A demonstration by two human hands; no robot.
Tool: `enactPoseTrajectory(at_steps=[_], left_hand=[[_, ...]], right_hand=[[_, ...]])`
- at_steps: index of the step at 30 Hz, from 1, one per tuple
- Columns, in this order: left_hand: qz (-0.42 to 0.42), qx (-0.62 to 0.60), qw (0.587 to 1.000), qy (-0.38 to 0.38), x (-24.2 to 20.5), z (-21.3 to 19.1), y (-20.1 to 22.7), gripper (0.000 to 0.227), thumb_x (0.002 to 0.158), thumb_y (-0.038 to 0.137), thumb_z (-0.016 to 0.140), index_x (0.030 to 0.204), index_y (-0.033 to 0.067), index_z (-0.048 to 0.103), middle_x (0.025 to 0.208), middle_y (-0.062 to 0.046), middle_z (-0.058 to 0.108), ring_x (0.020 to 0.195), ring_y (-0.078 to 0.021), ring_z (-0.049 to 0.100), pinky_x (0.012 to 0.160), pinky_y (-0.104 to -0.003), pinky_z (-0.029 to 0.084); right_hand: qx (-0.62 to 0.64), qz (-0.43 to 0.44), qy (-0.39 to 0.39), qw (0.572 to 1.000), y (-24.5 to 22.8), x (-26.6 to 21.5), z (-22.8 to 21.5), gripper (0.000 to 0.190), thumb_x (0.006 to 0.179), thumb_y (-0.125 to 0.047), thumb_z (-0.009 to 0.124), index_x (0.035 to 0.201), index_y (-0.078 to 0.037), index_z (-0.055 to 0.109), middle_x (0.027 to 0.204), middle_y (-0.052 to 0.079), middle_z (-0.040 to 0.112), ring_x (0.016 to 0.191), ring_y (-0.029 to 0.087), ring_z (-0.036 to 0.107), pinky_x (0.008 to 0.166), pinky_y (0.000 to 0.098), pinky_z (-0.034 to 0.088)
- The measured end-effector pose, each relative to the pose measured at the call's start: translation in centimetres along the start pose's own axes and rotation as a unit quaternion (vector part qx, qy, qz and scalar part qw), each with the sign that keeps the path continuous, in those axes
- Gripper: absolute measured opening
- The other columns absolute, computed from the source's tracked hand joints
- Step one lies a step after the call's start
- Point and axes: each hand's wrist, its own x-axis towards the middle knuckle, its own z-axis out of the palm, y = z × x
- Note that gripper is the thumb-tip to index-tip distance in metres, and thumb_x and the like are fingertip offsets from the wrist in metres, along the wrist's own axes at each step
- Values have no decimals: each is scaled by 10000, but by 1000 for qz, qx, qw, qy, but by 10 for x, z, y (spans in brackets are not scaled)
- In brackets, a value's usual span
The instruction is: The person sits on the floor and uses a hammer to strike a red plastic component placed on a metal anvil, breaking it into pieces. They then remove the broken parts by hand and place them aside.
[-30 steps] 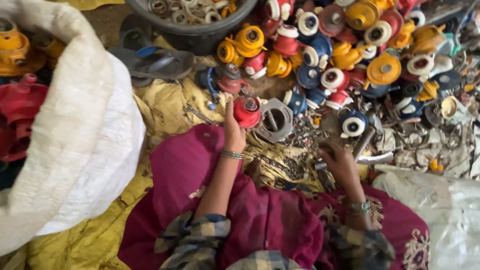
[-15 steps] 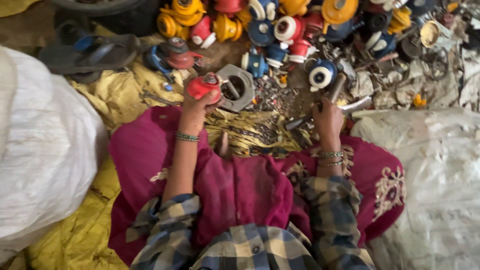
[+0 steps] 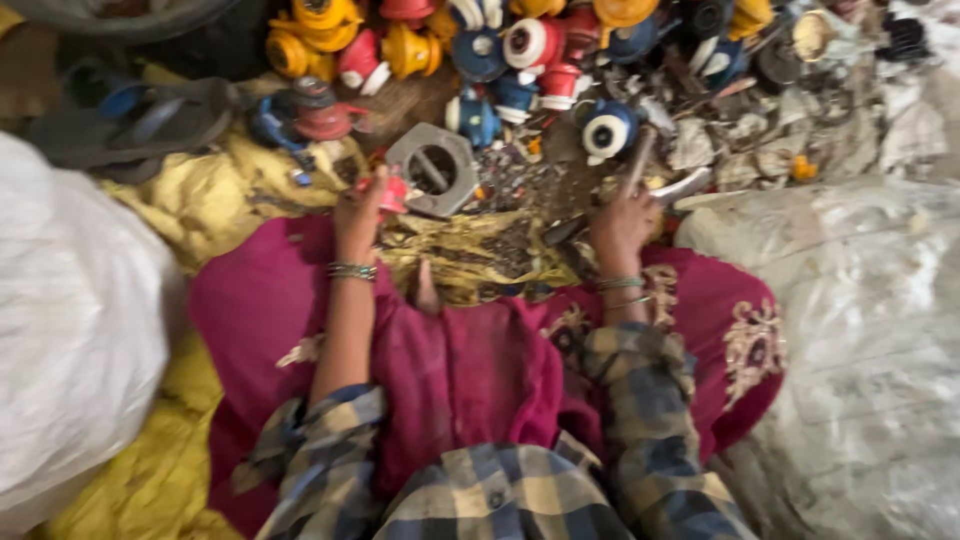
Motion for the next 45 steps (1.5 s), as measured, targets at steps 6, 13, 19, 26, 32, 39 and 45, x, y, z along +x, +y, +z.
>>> enactPoseTrajectory(at_steps=[6,13,19,26,32,39,45], left_hand=[[-9,-79,997,17,3,-4,5,450,860,492,763,818,57,653,706,-17,664,566,-123,638,495,-287,478],[-56,-171,983,42,3,-1,-4,390,920,434,717,941,48,664,826,-15,659,652,-98,610,551,-274,485],[-47,-155,986,45,2,0,2,425,925,423,754,898,11,653,788,-59,659,583,-116,612,482,-285,479],[-25,-63,998,5,-21,3,30,391,842,320,851,957,-4,666,811,-111,716,526,-144,648,390,-291,505],[-151,-80,984,-54,-19,-2,27,496,684,137,896,1071,124,586,907,-9,747,749,-160,771,531,-299,622],[-53,-46,992,-104,-13,-10,1,611,609,96,1003,1096,15,644,868,-43,706,638,-126,655,506,-271,540],[-47,5,996,-75,-19,-8,0,423,715,207,988,949,-21,720,742,-41,619,546,-124,496,455,-263,367]], right_hand=[[242,106,-99,959,7,5,10,904,792,-257,848,1486,36,350,1251,338,561,1097,489,583,911,530,499],[514,193,-102,830,18,10,51,503,932,-245,621,1319,39,470,1179,313,652,1016,465,676,855,548,572],[245,158,-121,949,18,-1,84,398,990,-219,598,1225,73,462,1103,401,660,1047,575,629,947,593,496],[235,195,-166,938,7,9,79,592,947,-183,618,1350,114,301,1098,436,638,1049,588,630,986,567,506],[261,268,-165,913,7,10,65,762,838,-316,774,1311,66,316,1161,334,604,1104,463,607,989,471,496],[612,393,-194,658,15,15,44,274,959,-303,563,1098,-76,622,953,43,678,862,185,664,768,320,569],[705,406,26,581,24,-2,28,159,962,-110,603,1038,0,518,916,117,622,753,252,623,668,410,541]])
